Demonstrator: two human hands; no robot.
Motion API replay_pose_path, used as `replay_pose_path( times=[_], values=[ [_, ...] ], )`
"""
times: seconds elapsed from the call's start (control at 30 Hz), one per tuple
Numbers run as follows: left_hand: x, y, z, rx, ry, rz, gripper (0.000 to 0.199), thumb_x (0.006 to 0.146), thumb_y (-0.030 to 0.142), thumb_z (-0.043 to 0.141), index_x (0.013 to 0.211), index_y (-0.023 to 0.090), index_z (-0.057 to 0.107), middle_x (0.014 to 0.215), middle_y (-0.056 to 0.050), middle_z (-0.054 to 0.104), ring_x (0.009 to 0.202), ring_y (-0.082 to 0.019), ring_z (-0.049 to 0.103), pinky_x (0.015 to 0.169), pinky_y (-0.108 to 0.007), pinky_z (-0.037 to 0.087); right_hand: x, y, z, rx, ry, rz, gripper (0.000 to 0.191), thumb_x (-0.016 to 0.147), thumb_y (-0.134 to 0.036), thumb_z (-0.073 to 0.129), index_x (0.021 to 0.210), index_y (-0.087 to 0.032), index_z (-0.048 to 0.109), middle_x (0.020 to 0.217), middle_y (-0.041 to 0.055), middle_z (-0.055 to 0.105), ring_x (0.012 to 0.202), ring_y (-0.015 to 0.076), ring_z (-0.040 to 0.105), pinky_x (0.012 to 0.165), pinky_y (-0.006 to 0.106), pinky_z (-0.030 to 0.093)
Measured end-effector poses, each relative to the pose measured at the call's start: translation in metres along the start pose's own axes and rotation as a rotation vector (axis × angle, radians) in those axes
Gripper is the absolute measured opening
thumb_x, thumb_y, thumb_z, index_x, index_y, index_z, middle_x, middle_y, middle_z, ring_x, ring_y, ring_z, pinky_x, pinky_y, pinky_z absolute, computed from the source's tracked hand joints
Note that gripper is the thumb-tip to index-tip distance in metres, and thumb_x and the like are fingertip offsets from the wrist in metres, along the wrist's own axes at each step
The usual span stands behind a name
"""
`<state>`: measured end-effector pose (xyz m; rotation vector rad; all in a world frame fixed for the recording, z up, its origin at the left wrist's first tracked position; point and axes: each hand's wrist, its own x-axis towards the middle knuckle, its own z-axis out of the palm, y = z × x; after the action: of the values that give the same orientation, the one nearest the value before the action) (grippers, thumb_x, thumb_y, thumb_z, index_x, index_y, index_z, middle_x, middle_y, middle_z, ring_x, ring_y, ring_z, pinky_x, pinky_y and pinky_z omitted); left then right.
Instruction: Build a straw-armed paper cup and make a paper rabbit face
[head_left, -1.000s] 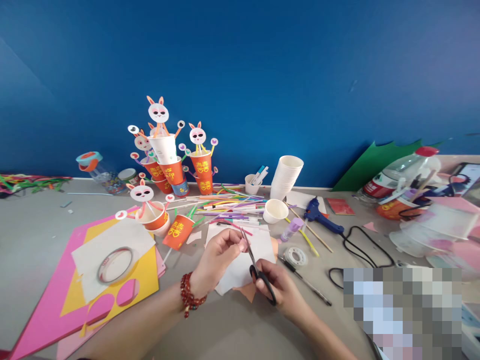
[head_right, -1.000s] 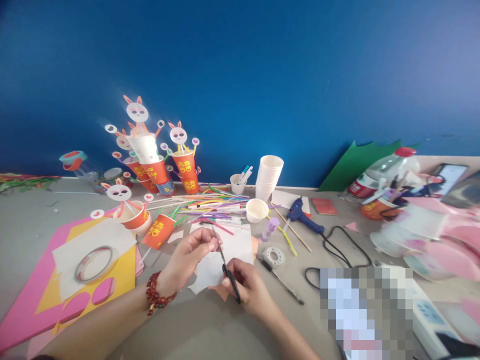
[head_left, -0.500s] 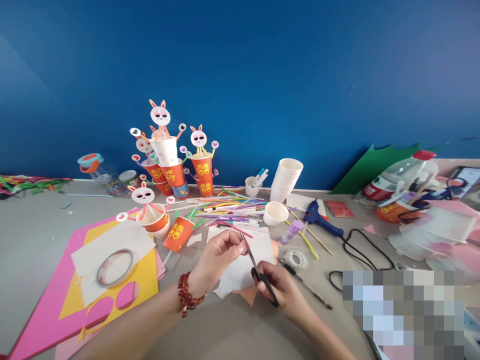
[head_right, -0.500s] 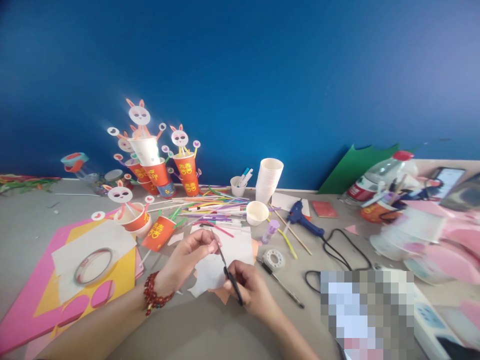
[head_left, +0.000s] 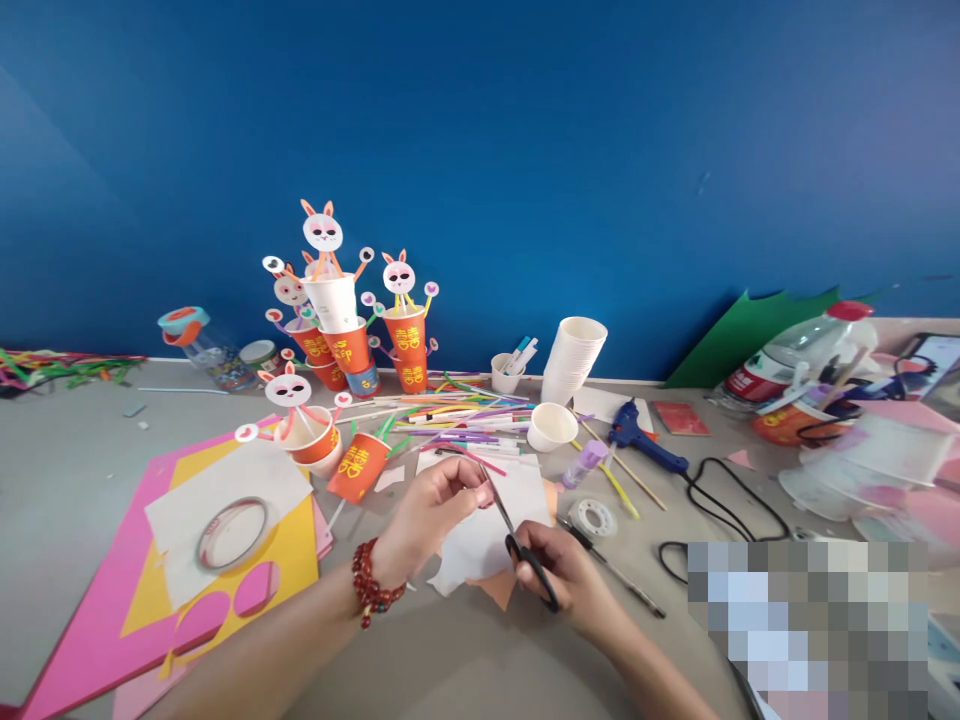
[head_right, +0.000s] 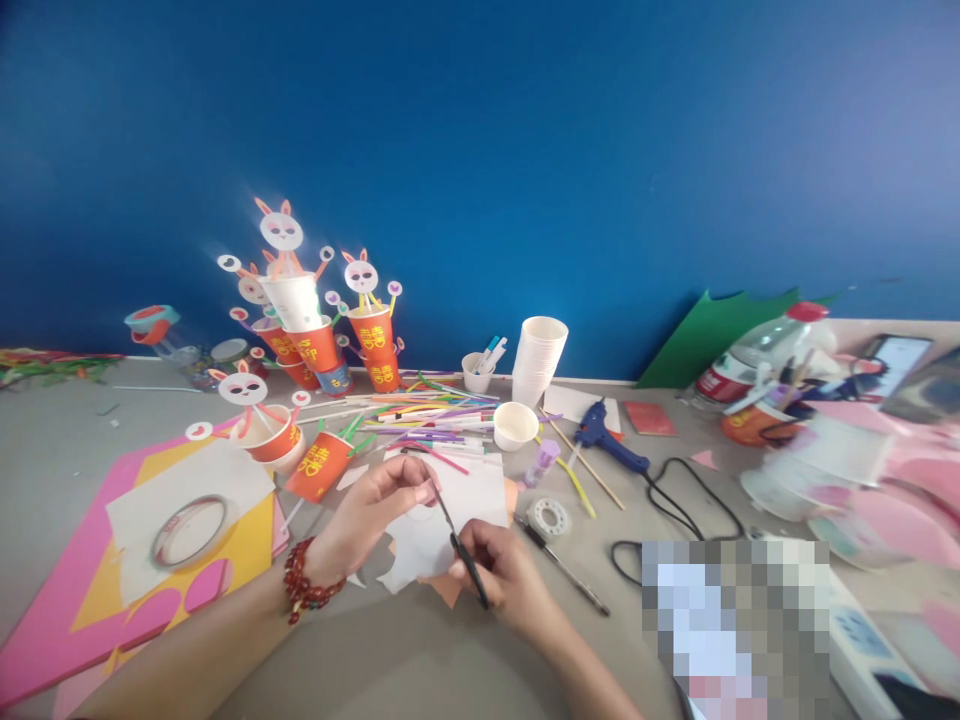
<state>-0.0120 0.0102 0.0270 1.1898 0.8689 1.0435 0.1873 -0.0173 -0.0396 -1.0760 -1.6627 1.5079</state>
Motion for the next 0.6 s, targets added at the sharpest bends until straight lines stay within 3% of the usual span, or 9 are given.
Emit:
replay_pose_path(
  times=[0.6],
  values=[
    [-0.0002,0.0031,-0.0025,-0.004,0.04,-0.031,0.013,0.082,0.023,0.065,0.076,0.016,0.057,0.082,-0.002,0.062,0.078,-0.014,0.057,0.073,-0.026,0.045,-0.0007,0.0008,-0.0004,-0.024,-0.001,0.004,0.061,0.074,-0.078,0.06,0.068,-0.022,0.036,0.061,-0.0058,0.033,0.056,0.0106,0.026,0.05,0.025,0.018]
  ],
)
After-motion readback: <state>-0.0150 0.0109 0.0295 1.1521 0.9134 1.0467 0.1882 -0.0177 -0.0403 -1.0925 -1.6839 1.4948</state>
